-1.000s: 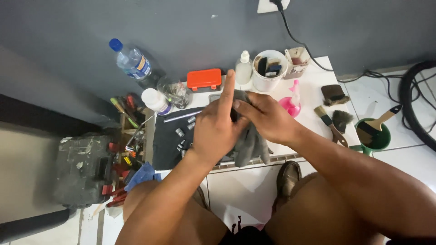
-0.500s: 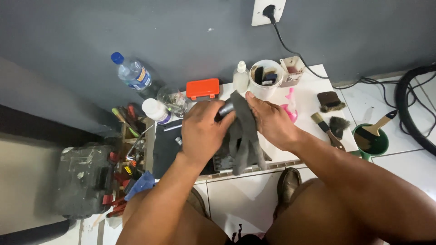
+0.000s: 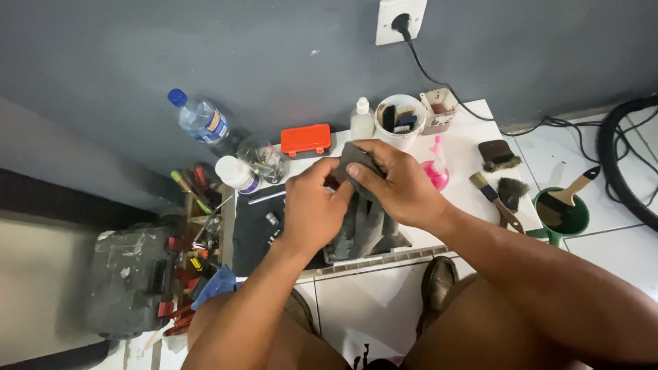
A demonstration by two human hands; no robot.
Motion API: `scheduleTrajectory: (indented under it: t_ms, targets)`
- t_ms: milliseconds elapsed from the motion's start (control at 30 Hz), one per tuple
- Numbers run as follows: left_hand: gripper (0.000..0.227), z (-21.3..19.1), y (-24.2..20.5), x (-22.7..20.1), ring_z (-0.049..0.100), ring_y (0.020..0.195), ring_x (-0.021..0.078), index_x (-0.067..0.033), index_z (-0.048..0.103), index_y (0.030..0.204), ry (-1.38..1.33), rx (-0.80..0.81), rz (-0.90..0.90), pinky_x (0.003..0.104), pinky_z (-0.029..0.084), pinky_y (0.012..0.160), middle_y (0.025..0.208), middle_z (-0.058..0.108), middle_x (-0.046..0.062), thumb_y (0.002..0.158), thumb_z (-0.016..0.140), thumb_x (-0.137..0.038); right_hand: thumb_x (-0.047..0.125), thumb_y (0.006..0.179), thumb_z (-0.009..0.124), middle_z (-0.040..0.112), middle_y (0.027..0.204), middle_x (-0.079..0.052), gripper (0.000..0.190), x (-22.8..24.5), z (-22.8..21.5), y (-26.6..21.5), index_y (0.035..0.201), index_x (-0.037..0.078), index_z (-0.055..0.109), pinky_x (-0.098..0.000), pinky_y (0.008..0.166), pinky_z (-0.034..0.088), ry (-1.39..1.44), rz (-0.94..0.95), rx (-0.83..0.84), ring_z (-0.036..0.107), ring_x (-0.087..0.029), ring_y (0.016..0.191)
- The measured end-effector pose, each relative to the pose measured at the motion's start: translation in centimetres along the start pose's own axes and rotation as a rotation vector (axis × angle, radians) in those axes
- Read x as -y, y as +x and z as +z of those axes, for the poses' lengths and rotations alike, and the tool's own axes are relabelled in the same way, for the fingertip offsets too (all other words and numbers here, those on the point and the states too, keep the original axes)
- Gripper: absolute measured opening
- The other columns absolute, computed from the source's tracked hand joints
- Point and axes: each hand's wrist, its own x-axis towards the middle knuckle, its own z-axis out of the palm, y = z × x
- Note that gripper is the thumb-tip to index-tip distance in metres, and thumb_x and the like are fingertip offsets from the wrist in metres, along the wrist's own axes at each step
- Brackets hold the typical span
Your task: The person sits at a white table and cleans metal socket wrenches one by one. They spray each socket with a pink spray bottle, wipe it with a gray cloth, and place it back into a gray plastic socket set case. The process repeats for several sockets.
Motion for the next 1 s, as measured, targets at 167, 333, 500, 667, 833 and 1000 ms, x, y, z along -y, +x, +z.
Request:
scheduleTrajectory:
  t_ms: [167, 333, 500, 667, 833, 1000]
  targets:
    - [0.010, -0.8, -0.2, -1.3, 0.074, 0.070, 0.0264, -0.0109, 0.075, 0.085, -0.117, 0.067, -0.111, 0.036, 0.057, 0.063, 0.069, 0.074, 0.008, 0.078, 0.075, -0.018, 0.023, 0.102, 0.056, 0.071, 0.074, -0.011, 0.021, -2.9, 0.0, 0.4, 0.108, 0.006, 0.067, -0.0364, 0.075, 0.055, -0.069, -0.059, -0.025, 0.067, -0.018, 0.071]
    - [0.021, -0.9, -0.2, -1.8, 0.074, 0.074, 0.0336, -0.0106, 0.074, 0.089, -0.089, 0.066, -0.158, 0.042, 0.056, 0.063, 0.073, 0.076, 0.010, 0.077, 0.076, -0.027, 0.025, 0.106, 0.050, 0.066, 0.070, -0.012, 0.028, -3.4, 0.2, 0.8, 0.095, 0.011, 0.071, -0.0418, 0.072, 0.054, -0.169, -0.101, -0.088, 0.061, -0.022, 0.066]
    - [0.011, -0.5, -0.4, -1.0, 0.074, 0.069, 0.0246, -0.0139, 0.077, 0.079, -0.035, 0.082, -0.260, 0.038, 0.058, 0.064, 0.069, 0.076, 0.007, 0.081, 0.076, -0.024, 0.022, 0.096, 0.063, 0.072, 0.086, -0.012, 0.022, -0.1, -0.1, -0.5, 0.109, 0.006, 0.068, -0.0431, 0.084, 0.054, -0.045, -0.087, -0.002, 0.069, -0.022, 0.085]
    - [0.015, -0.3, -0.9, -2.8, 0.075, 0.075, 0.0317, -0.0136, 0.078, 0.086, -0.002, 0.046, -0.192, 0.043, 0.060, 0.065, 0.072, 0.077, 0.009, 0.075, 0.079, -0.024, 0.030, 0.104, 0.050, 0.061, 0.069, -0.015, 0.032, -3.9, -0.5, 0.5, 0.089, 0.007, 0.066, -0.0415, 0.068, 0.052, -0.120, -0.037, -0.046, 0.057, -0.023, 0.064]
    - [0.008, -0.4, -0.5, -1.2, 0.074, 0.068, 0.0313, -0.0143, 0.075, 0.076, 0.026, 0.024, -0.202, 0.043, 0.058, 0.061, 0.066, 0.075, 0.007, 0.074, 0.075, -0.022, 0.023, 0.092, 0.067, 0.067, 0.072, -0.010, 0.022, -0.1, -0.8, -0.2, 0.108, 0.008, 0.067, -0.0377, 0.071, 0.054, -0.026, -0.046, 0.067, 0.061, -0.016, 0.070]
    - [0.022, 0.4, -1.8, -1.2, 0.068, 0.063, 0.0183, -0.0079, 0.073, 0.102, -0.043, 0.031, 0.220, 0.034, 0.054, 0.062, 0.073, 0.073, 0.002, 0.082, 0.073, -0.016, 0.034, 0.108, 0.045, 0.028, 0.065, 0.006, 0.045, -0.7, -0.3, -0.6, 0.069, 0.015, 0.032, -0.0295, 0.054, 0.028, -0.116, 0.098, -0.108, 0.030, -0.008, 0.061]
